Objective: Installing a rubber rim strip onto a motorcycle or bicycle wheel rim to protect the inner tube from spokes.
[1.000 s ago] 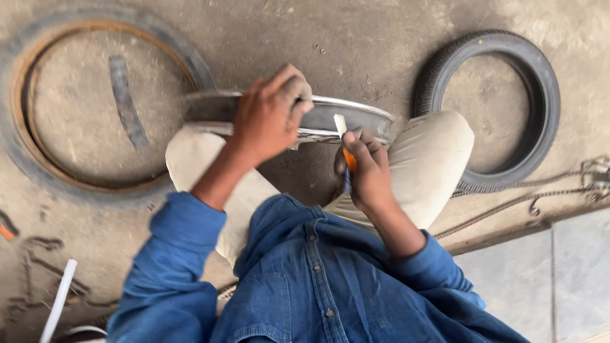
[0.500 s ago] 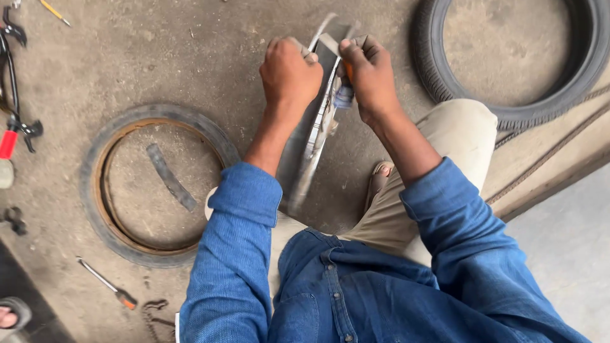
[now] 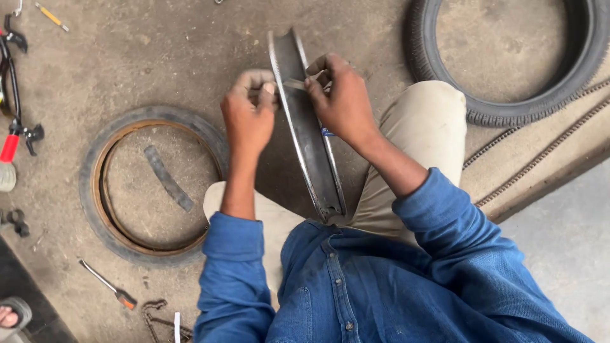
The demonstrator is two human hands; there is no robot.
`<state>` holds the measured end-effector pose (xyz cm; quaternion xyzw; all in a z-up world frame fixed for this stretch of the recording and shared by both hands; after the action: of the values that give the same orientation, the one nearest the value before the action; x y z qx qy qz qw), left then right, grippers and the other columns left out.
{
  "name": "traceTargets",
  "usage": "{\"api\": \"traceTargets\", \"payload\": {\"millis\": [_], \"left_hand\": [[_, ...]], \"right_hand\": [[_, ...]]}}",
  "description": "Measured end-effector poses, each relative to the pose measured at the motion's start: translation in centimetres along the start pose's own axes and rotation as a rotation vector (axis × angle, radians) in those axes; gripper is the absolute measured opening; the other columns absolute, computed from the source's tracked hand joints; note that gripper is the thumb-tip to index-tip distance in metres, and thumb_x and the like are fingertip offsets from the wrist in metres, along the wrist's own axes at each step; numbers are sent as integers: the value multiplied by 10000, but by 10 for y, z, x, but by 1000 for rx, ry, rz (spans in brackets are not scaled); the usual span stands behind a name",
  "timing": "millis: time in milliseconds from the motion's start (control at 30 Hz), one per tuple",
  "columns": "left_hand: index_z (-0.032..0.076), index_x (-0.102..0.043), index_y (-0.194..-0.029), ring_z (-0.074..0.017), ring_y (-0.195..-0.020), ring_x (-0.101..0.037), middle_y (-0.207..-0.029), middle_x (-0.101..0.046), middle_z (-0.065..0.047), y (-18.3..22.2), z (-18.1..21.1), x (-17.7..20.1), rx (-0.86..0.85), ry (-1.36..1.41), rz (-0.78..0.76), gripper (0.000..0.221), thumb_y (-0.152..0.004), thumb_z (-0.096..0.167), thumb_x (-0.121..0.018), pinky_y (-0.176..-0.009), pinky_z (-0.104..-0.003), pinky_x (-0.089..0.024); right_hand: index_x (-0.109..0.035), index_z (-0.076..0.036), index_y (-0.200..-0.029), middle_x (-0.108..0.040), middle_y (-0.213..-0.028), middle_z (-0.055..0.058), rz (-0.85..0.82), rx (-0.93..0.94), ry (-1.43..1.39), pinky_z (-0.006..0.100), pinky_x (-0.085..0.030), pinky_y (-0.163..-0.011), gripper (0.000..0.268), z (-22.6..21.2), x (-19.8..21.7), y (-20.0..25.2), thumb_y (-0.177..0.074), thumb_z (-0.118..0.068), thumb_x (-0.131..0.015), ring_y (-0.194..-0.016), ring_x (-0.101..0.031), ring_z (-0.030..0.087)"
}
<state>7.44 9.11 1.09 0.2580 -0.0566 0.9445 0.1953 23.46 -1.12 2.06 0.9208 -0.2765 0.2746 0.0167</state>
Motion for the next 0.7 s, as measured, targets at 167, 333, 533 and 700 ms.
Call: {"api": "traceTargets", "payload": {"millis": [167,333,533,700], "left_hand": [[122,-705,-1152,-271,-1156,-687,-1198,-704,-102,-33,8,6,-102,134,-127,203,-950,107,-683,-1001,-421,-578],[102,-726,-1225,-289,-1267,-611,-1357,-676,-91,-57,24,-24,-583,-273,-416,279,-948,77,-708,-1120,-469,-437],[95,-745,-1155,-292,-1342,-614,-1372,-694,-77,-72,33,-33,-534,-224,-586,241,-937,56,-652,-1182,-434,-452],[63,-742,-1169,-302,-1277,-664,-1328,-717,-91,-76,27,-25,-475,-239,-589,281,-900,28,-667,-1135,-461,-494]], "right_hand": [[-656,-29,-1052,-698,-916,146,29,16,31,386,-574,-724,137,7,8,3,-976,-136,-693,-806,-714,270],[-680,-41,-1050,-717,-937,148,33,30,34,404,-559,-741,129,13,16,0,-989,-155,-681,-842,-715,271],[-658,-63,-1168,-705,-988,118,-1,-94,-145,378,-558,-730,177,21,21,-13,-1061,-200,-626,-846,-688,242],[-579,-64,-1394,-696,-1151,128,-4,-63,-414,402,-574,-861,396,34,10,-37,-1025,-179,-666,-981,-683,232]]}}
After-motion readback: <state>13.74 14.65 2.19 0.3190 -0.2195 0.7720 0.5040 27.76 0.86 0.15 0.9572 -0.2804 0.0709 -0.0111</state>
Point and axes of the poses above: each hand's wrist, its own y-axis away from the middle knuckle, its own x-axis out of the back of the hand, z = x × y, the point moved 7 cm from there along -y, towards the middle knuckle
